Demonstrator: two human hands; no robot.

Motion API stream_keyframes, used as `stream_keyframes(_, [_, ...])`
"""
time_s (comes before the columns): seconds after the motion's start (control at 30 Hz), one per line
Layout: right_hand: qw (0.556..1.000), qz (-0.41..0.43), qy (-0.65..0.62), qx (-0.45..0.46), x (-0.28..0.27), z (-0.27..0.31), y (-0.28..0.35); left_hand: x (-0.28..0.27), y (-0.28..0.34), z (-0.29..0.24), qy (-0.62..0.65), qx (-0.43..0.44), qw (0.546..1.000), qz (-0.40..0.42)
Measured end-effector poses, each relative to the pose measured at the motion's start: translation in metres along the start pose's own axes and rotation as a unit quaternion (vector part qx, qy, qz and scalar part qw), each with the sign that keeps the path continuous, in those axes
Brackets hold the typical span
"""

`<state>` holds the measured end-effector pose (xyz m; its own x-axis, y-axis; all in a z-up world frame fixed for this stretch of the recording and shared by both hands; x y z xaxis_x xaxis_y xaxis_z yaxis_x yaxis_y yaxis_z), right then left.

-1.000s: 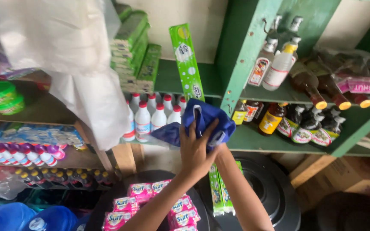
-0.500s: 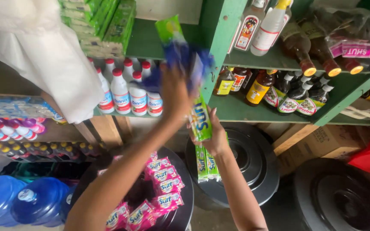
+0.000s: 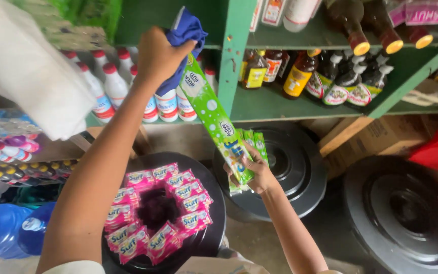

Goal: Wiping down and organizing detergent packets on a storage shelf.

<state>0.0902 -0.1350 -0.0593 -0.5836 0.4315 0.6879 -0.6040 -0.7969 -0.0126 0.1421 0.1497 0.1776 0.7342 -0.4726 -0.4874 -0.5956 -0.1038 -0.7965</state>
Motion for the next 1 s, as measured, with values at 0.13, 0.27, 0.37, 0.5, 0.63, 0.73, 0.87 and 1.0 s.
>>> stream_keyframes(0.13, [1.000,0.005,-0.027,-0.013,-0.017,-0.014,0.025,0.048,0.046,-0.002,0.400,-0.273,0.869,0.100])
stream_keyframes(0.27, [0.996,-0.077,-0.028,0.016,-0.015,-0.037,0.036,0.129,0.112,-0.076,0.694,-0.353,0.623,0.069])
stream_keyframes(0.37, [0.988,-0.122,0.034,-0.087,-0.047,-0.035,0.038,0.133,0.165,-0.128,0.462,-0.389,0.796,0.038])
stream_keyframes(0.5, [0.820,-0.518,0.232,-0.078,-0.111,-0.045,0.090,0.222,0.275,-0.148,0.419,-0.316,0.846,0.093])
stream_keyframes(0.63, [0.768,-0.620,0.118,-0.108,-0.195,-0.092,0.124,0.256,0.317,-0.189,0.316,-0.195,0.901,0.223])
stream_keyframes(0.73, [0.733,-0.665,0.117,-0.084,-0.223,-0.101,0.147,0.271,0.351,-0.205,0.250,-0.163,0.907,0.298])
stream_keyframes(0.87, [0.671,-0.726,0.134,-0.069,-0.266,-0.097,0.166,0.320,0.423,-0.173,0.234,-0.272,0.878,0.317])
stream_keyframes(1.0, [0.626,-0.751,0.193,-0.084,-0.310,-0.110,0.144,0.387,0.475,-0.131,0.239,-0.405,0.846,0.253])
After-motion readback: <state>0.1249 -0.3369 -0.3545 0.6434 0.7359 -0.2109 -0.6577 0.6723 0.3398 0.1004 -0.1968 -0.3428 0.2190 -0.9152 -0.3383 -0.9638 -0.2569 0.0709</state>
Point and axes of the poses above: each hand's wrist, its own y-axis away from the middle knuckle, its own x-axis out of the palm, z = x × y, the point moved 7 cm from there along -y, towards the middle knuckle, and after that the axes turned 9 degrees about x, right-handed, at the moved point
